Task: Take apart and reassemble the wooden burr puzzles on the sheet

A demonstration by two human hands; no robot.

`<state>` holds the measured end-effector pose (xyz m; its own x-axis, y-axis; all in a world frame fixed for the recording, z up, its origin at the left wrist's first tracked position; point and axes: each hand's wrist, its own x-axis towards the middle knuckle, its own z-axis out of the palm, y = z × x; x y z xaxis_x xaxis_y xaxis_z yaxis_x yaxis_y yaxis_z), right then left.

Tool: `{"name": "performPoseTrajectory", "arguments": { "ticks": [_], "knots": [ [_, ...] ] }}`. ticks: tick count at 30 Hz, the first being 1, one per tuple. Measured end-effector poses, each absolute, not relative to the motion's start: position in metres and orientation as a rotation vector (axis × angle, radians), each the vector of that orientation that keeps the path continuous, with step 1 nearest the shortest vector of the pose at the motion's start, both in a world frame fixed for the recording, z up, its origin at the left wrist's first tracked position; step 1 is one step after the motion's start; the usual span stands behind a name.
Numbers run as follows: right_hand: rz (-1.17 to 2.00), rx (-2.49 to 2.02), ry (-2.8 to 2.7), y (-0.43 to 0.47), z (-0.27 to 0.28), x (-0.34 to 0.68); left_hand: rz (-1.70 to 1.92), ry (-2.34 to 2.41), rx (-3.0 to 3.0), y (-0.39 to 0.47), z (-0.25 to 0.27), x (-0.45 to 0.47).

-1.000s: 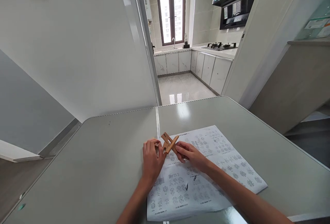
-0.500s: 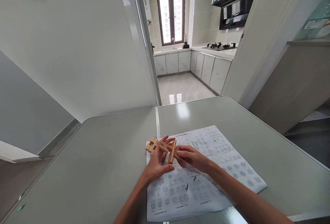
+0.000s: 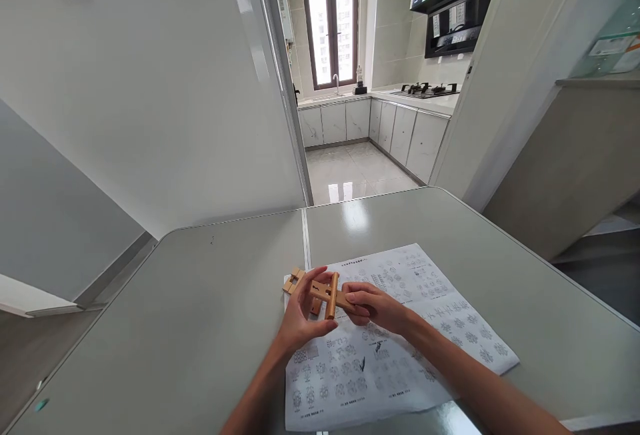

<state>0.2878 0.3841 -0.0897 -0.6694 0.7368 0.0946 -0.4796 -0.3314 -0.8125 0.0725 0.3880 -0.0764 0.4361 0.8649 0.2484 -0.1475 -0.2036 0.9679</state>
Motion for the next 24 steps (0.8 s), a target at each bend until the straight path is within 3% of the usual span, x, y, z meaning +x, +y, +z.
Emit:
{"name": "performPoseTrajectory", "arguments": {
  "ticks": [24],
  "knots": [
    [2.041,-0.467,-1.041,0.3897,-0.0942,0.2945,1.149,0.753,1.514,0.3877,-0.0750,0.0767]
  ]
}}
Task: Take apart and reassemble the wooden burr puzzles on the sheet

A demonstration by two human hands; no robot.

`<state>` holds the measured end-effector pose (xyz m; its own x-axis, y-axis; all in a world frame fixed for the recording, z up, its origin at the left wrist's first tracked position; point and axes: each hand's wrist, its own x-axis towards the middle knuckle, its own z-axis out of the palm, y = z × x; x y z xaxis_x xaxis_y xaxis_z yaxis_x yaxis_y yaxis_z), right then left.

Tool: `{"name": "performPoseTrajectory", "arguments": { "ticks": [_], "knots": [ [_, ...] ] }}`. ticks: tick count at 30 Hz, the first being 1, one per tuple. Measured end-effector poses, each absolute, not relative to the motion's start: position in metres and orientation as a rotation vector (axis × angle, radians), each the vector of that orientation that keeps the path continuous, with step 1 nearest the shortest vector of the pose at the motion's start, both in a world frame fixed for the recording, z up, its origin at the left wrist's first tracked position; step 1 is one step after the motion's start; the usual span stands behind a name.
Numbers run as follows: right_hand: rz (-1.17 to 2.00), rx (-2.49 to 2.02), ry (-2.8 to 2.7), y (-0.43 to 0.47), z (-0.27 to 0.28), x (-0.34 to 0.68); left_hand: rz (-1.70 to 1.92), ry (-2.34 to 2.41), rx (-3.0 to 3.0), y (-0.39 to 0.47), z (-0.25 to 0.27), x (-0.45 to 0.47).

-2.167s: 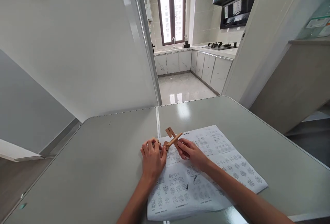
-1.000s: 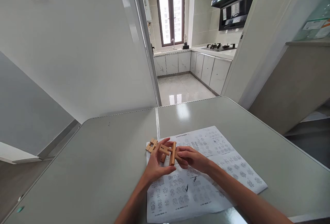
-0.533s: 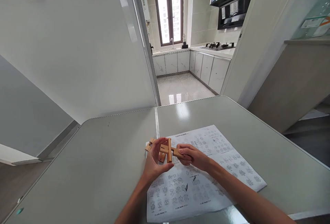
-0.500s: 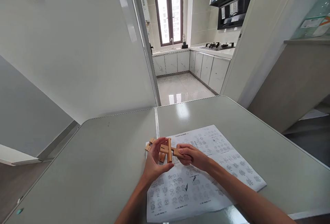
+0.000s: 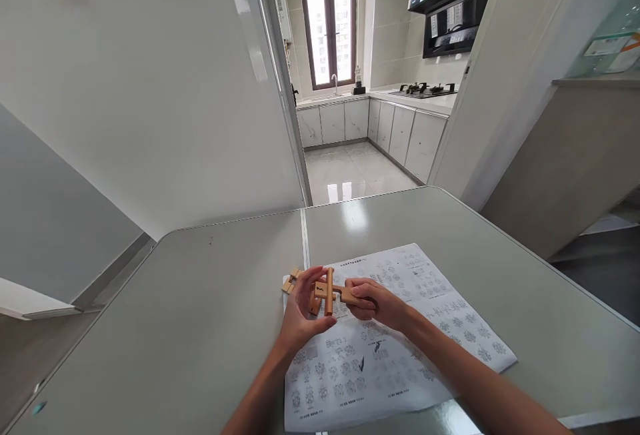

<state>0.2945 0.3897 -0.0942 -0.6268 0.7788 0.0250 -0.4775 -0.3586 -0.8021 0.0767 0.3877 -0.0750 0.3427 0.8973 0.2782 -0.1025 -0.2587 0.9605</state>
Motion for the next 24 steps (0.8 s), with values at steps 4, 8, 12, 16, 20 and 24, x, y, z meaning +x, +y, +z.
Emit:
{"name": "performPoseTrajectory", "arguments": {
  "ticks": [4,8,12,16,20,24],
  "knots": [
    [2.044,-0.464,-1.021,0.390,-0.095,0.295,1.159,0.755,1.491,0.387,-0.075,0.078],
    [2.044,-0.485,-1.029,0.390,-0.095,0.293,1.159,0.762,1.447,0.385,-0.076,0.081],
    [2.035,-0.489,-1.028,0.391,-0.098,0.295,1.202,0.759,1.429,0.387,-0.074,0.080],
    [1.996,-0.498,-1.006,0.394,-0.102,0.302,1.325,0.821,1.337,0.391,-0.064,0.073],
    [1.856,-0.619,-0.990,0.398,-0.105,0.304,1.420,1.052,1.373,0.393,-0.061,0.071],
    [1.531,-0.991,-1.045,0.400,-0.108,0.297,1.355,1.391,1.611,0.391,-0.068,0.077]
  ]
}}
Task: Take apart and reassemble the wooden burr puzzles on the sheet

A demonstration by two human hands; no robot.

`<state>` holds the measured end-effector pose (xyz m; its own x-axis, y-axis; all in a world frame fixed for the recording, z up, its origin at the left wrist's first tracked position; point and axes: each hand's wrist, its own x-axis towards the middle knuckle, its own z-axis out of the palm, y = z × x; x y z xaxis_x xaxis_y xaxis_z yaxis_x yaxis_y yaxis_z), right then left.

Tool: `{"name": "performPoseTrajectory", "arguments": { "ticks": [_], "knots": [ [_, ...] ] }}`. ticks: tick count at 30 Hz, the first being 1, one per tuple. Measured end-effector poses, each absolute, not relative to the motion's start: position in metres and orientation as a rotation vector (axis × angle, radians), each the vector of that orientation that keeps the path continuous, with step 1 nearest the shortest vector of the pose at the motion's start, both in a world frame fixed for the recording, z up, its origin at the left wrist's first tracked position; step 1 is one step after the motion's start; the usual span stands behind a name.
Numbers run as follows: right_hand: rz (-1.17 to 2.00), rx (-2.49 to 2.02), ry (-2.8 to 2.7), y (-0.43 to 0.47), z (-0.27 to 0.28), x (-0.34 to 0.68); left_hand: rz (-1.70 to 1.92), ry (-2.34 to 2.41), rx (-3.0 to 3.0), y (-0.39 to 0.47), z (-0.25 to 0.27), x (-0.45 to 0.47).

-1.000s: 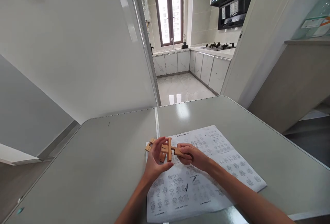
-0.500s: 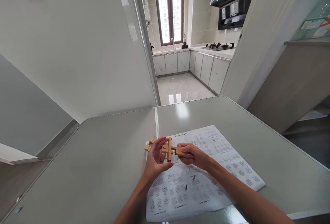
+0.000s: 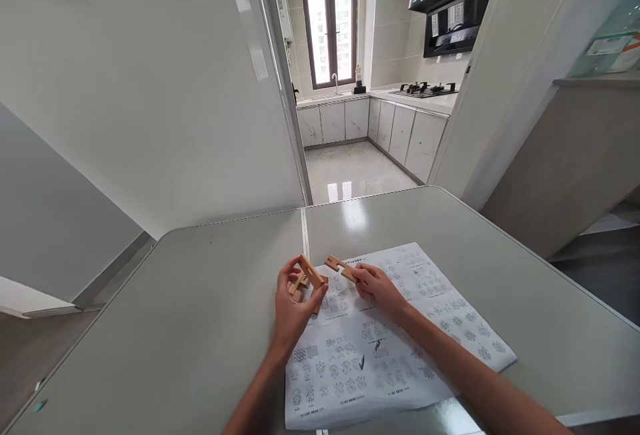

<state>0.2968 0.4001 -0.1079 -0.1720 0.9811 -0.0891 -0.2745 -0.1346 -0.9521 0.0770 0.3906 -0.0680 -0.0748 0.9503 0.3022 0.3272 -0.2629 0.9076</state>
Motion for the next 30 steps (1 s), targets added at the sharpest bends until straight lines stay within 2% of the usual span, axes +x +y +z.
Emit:
{"name": "performPoseTrajectory", "arguments": {
  "ticks": [4,7,16,30],
  "knots": [
    [1.061,-1.229,-1.248,0.399,-0.111,0.292,1.171,1.415,1.959,0.388,-0.078,0.079],
    [0.899,-1.312,-1.349,0.398,-0.112,0.291,1.012,1.311,2.215,0.388,-0.083,0.078],
    [0.771,-1.400,-1.495,0.392,-0.111,0.287,0.730,1.180,2.570,0.387,-0.082,0.077],
    [0.430,-1.623,-1.964,0.380,-0.105,0.279,0.667,1.257,2.676,0.385,-0.079,0.075]
  ]
}}
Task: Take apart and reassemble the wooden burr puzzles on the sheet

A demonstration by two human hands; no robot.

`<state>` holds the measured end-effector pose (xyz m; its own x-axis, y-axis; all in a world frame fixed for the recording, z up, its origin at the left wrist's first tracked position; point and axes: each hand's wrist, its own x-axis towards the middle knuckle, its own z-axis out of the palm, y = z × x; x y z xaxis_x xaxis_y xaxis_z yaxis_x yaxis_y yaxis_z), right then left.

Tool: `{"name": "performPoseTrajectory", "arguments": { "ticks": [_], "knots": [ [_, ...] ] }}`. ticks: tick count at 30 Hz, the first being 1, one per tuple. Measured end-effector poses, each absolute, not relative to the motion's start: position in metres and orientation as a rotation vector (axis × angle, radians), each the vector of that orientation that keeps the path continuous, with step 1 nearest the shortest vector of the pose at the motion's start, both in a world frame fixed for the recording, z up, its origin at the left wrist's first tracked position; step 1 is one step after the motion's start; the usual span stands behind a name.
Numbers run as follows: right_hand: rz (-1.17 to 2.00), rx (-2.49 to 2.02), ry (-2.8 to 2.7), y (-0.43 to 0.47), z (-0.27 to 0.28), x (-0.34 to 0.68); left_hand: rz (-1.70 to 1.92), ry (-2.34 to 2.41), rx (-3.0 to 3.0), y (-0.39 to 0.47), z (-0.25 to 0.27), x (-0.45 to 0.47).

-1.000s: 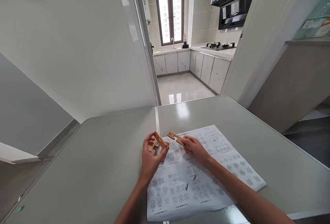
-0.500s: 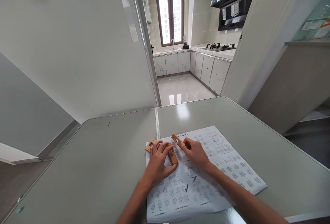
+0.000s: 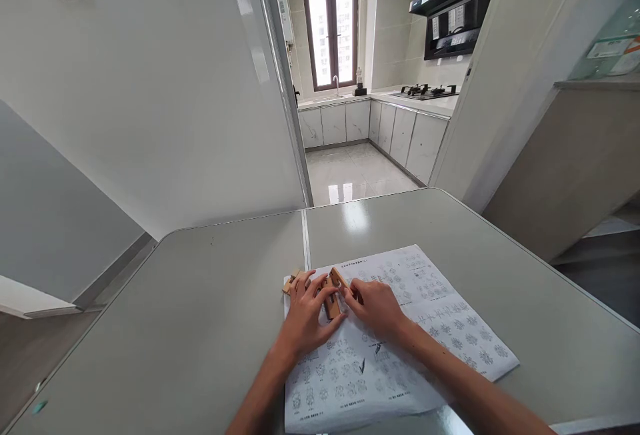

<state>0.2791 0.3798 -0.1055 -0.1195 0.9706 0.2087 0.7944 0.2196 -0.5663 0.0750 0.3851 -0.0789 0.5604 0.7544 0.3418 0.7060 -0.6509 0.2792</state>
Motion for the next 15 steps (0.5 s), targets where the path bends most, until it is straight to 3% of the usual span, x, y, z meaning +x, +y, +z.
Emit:
{"name": "performPoseTrajectory", "arguments": {
  "ticks": [7,15],
  "knots": [
    [0.219,-1.650,-2.193,0.378,-0.110,0.273,0.716,1.315,2.674,0.387,-0.082,0.074],
    [0.211,-1.594,-2.275,0.373,-0.108,0.265,0.818,1.315,2.661,0.390,-0.086,0.076]
  ]
}}
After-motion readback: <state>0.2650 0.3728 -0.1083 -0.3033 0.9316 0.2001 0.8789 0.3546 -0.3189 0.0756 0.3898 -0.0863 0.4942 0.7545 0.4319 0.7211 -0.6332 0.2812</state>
